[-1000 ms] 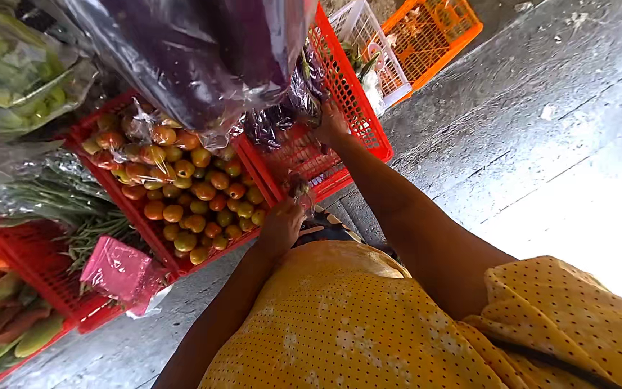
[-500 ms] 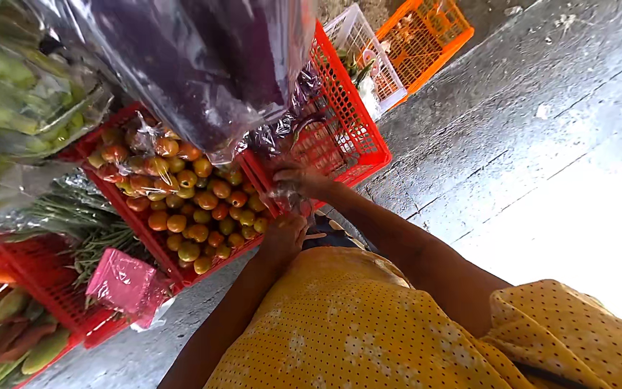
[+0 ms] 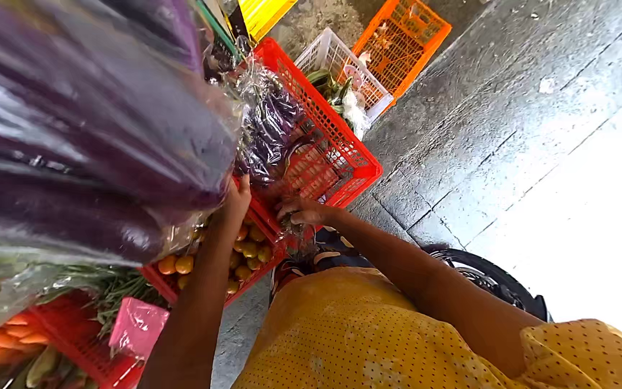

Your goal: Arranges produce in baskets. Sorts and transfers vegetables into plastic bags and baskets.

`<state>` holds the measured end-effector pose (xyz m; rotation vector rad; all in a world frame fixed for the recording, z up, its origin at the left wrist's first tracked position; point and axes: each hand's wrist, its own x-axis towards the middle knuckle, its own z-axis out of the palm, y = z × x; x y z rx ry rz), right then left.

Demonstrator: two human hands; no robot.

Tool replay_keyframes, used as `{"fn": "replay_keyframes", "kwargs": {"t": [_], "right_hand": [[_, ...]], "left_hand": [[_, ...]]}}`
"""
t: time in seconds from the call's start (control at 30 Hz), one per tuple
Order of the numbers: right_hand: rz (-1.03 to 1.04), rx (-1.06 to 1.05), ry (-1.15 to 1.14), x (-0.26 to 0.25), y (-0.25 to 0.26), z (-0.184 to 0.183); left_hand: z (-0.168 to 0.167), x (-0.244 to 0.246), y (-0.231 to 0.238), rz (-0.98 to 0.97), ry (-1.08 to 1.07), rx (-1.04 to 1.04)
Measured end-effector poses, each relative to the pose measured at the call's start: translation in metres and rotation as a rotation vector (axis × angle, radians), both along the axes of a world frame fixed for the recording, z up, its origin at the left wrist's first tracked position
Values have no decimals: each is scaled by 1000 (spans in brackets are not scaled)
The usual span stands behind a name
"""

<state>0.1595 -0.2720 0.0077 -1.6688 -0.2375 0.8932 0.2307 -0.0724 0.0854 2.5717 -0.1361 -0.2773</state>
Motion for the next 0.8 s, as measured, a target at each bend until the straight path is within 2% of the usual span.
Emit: {"fn": "replay_keyframes", "kwargs": {"t": [0.1,0.17,0.23,0.33,0.5,0.6,0.73,0.8], "right_hand": [[-183,179,121,-3,-2,-17],[-335,163,149,1,-2,-23],[-410,-10,110,16,-7,-18],[-398,-312,-170,43,-17,-31],[-235,-549,-333,91,-28,-50],[-62,-675,-328,108,-29,-57],[-46,-729,-358,104,-30,-69],[-78,-742,-408,102,-32,-71]], "left_hand": [[4,38,-25,61,137,48],[-16,56,-25,18,155,141],[-38,67,-20,-23,141,238],[-56,71,-10,-65,112,319],[-28,33,-3,-22,13,141],[-10,-4,-3,-5,-32,58],[-14,-60,2,-47,-128,20],[-22,-74,6,-90,-114,-22]]}}
